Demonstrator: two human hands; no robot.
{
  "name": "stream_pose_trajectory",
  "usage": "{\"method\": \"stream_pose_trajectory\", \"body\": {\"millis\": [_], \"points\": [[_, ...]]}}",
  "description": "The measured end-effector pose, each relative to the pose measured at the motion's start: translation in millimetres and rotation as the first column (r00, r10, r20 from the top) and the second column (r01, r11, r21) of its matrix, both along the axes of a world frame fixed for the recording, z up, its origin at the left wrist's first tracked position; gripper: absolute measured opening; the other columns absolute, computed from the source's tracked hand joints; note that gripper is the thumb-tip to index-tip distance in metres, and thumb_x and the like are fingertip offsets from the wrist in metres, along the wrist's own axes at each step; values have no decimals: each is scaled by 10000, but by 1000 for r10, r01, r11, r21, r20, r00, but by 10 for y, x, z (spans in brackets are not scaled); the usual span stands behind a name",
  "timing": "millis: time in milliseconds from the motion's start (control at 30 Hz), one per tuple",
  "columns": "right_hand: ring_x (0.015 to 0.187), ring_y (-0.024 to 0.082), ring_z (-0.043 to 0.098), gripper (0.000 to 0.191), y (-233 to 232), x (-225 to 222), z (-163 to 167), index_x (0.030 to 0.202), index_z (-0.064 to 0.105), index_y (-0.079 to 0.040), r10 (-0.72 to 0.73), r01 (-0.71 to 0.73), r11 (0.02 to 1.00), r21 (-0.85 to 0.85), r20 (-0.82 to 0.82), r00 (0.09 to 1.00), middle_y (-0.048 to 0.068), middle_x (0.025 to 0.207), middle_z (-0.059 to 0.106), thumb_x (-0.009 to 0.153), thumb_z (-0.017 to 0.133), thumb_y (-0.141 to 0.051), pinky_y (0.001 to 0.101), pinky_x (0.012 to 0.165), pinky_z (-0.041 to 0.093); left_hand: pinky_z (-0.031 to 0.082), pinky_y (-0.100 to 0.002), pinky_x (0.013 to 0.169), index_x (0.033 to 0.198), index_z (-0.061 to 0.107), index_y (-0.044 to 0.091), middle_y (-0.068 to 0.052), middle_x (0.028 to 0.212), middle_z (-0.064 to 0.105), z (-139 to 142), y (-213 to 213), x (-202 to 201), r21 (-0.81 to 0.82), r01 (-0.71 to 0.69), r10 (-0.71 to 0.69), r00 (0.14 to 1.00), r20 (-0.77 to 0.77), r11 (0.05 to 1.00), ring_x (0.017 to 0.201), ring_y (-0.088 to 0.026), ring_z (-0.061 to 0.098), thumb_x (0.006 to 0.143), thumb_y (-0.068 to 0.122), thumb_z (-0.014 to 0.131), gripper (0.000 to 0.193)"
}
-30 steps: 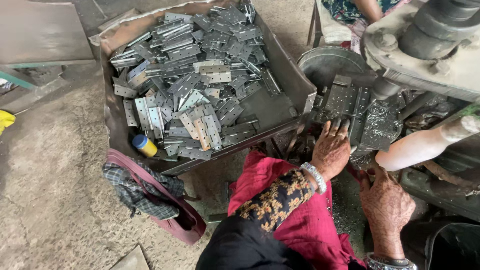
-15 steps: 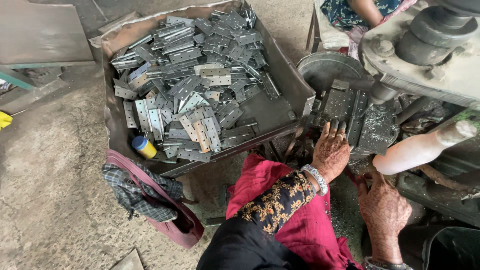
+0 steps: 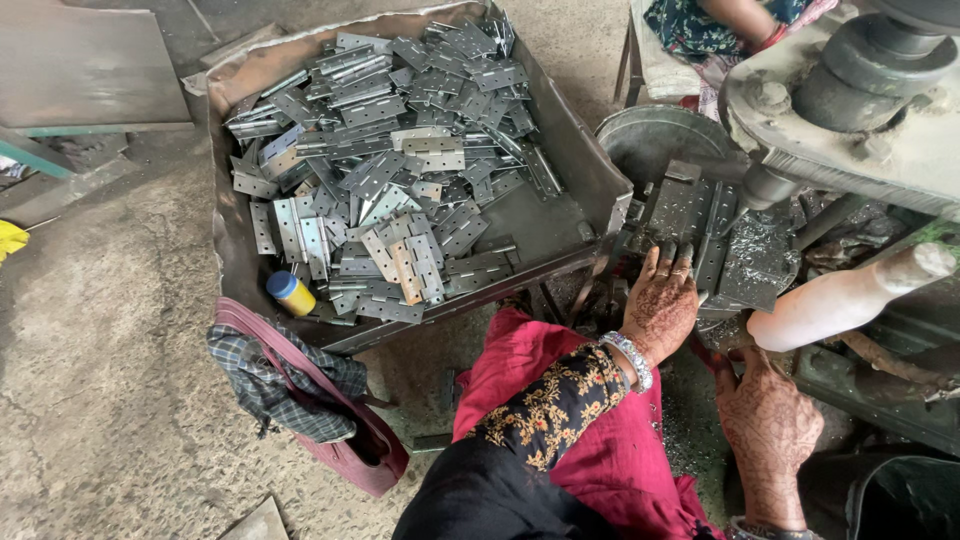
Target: The person operates a manual press machine in a workshop. They repeatedly pick up metal brackets from a bin, place them under the press, and pull a lever to activate the machine, then remove the processed items.
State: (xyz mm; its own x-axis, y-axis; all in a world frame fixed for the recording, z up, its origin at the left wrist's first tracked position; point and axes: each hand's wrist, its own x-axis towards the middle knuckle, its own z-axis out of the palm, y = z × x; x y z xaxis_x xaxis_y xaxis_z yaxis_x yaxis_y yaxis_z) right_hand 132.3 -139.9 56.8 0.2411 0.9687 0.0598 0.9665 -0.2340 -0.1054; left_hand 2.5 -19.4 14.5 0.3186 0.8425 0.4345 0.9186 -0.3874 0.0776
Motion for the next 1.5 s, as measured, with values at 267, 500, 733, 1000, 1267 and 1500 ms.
{"method": "stream_pose_trajectory", "body": {"millis": [267,500,733,1000,1267,1500], "points": [[929,319,767,386,-24,-31,6,1267,674,-281,4,-4,1000,11,-13,1000,76,1028,791,1008,585,-552,467,820,573,204,-497,1289,1261,677,-6,-149,1571,489,-3,-10,-27,-41,-9,8,1000,-23,999,1427,-295,488,1038,366,473,479],[956,329,763,406,-13,-29,11,1298,657,-290,-5,5,1000,-19,-3,1000,95,1033,787,983,596,-537,481,827,573,195,-517,1291,1269,675,-3,-147,1555,498,-31,-4,-12,-26,-6,7,1000,21,1000,1404,-289,505,1012,332,494,460],[971,313,766,424,1,-12,-18,1316,647,-295,-22,22,998,-63,-7,1000,91,1025,793,998,574,-566,475,854,574,190,-518,1285,1283,667,2,-151,1566,479,-35,-2,-17,-5,-6,6,1000,-4,1000,1439,-301,467,1000,308,486,454],[903,302,773,460,-10,8,-45,1364,621,-279,6,-5,999,-47,17,1000,94,994,785,984,593,-537,462,794,587,203,-513,1287,1285,664,-12,-170,1585,462,14,-33,-29,-18,-9,9,1000,-25,1000,1455,-311,449,1026,341,482,475],[909,326,768,452,-39,-8,-35,1348,625,-278,9,-9,1000,-28,-9,1000,104,973,790,964,619,-516,474,811,575,194,-511,1280,1295,651,-18,-160,1571,473,-7,-11,-26,17,-15,15,1000,-10,1000,1474,-320,419,1013,355,485,495],[923,337,768,413,-39,5,-53,1294,645,-263,9,-9,999,-36,-3,1000,112,971,789,962,625,-508,479,815,576,187,-502,1293,1314,648,-16,-148,1574,474,-29,15,-25,-12,-11,11,1000,-2,1000,1498,-317,403,1019,363,494,504]]}}
